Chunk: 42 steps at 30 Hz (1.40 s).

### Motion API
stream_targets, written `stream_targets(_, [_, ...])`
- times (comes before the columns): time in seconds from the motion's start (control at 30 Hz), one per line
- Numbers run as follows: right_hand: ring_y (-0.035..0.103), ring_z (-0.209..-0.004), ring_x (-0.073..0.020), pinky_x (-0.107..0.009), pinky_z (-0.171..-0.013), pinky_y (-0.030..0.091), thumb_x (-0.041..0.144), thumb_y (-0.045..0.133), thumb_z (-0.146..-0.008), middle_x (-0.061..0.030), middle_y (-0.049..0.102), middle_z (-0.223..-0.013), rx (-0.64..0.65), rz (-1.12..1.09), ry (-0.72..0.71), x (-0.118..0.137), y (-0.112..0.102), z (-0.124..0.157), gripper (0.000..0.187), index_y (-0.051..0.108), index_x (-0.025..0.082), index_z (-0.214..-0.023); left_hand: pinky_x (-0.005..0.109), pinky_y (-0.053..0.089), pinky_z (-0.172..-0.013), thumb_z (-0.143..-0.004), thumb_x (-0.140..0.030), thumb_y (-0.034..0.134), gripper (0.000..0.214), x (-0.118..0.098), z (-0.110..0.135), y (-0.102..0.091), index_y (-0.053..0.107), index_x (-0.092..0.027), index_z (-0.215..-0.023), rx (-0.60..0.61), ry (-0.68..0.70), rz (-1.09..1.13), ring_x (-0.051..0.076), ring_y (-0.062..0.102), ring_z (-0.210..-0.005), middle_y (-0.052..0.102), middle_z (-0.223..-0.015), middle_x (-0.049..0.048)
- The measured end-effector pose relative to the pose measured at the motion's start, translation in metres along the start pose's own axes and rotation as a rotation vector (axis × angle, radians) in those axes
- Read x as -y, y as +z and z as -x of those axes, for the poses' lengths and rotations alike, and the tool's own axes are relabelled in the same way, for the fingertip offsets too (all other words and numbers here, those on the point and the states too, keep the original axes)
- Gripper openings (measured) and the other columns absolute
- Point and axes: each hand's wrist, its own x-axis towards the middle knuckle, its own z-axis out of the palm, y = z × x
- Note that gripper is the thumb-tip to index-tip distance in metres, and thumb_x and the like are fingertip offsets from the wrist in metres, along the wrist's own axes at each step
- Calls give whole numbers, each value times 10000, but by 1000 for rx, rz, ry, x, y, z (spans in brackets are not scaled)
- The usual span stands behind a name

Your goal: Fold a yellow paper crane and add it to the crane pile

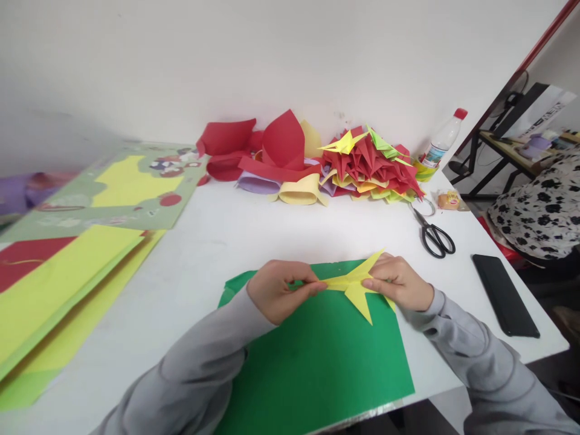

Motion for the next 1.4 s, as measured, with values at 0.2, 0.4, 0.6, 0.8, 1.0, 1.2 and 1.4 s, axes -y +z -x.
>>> stream_targets(0.2, [257, -495, -106, -290, -564, 285, 552, 397, -926, 52, 242, -505, -28, -58, 63, -4, -5, 2, 569, 219, 214, -504, 263, 362, -503, -690, -473, 634, 346, 14, -4, -3, 616, -214, -462, -117, -69, 40, 119, 454, -460, 580, -445, -9])
stream_targets(0.4, [256, -496, -98, -285, -550, 268, 518, 446, -919, 54, 239, -515, -22, -142, 71, -6, -7, 2, 569, 225, 209, -495, 261, 357, -470, -638, -468, 694, 354, 16, -4, -7, 594, -214, -413, -117, -123, 123, 122, 454, -444, 570, -425, -1])
stream_targets(0.6, [260, -503, -99, -275, -528, 257, 489, 524, -889, 57, 238, -513, -124, -227, 138, -12, -11, 8, 558, 260, 208, -485, 251, 413, -499, -617, -407, 759, 270, 15, -3, -23, 652, -208, -469, -269, -228, 281, 131, 527, -488, 640, -497, 14])
stream_targets(0.8, [310, -513, -97, -260, -509, 283, 491, 566, -862, 43, 336, -534, -167, -318, 218, -18, -11, 13, 499, 410, 192, -494, 259, 475, -552, -598, -373, 777, 207, 12, -6, -16, 668, -203, -552, -352, -259, 408, 133, 576, -518, 649, -529, -8])
stream_targets(1.0, [324, -502, -86, -243, -490, 294, 410, 545, -899, 50, 333, -528, -162, -290, 113, -21, -8, 12, 482, 397, 184, -499, 265, 480, -549, -511, -396, 833, 309, 17, -6, 7, 724, -180, -703, -274, -293, 517, 144, 602, -548, 676, -586, 7])
stream_targets(1.2, [512, -628, -134, -296, -648, 394, 310, 456, -962, -7, 568, -585, -262, 262, -88, -19, -5, 11, 372, 577, 172, -638, 320, 520, -651, -685, -394, 743, 217, 25, -6, 2, 731, -209, -798, -327, 23, 174, 199, 651, -702, 728, -758, 36])
stream_targets(1.4, [596, -947, -186, -379, -842, 396, 117, 452, -940, -40, 732, -1000, -365, 988, -439, -9, 5, 13, 223, 655, 176, -1012, 399, 483, -771, -810, -297, 669, 217, 15, -1, 21, 655, -214, -1010, -534, 630, -596, 242, 629, -891, 700, -993, 101])
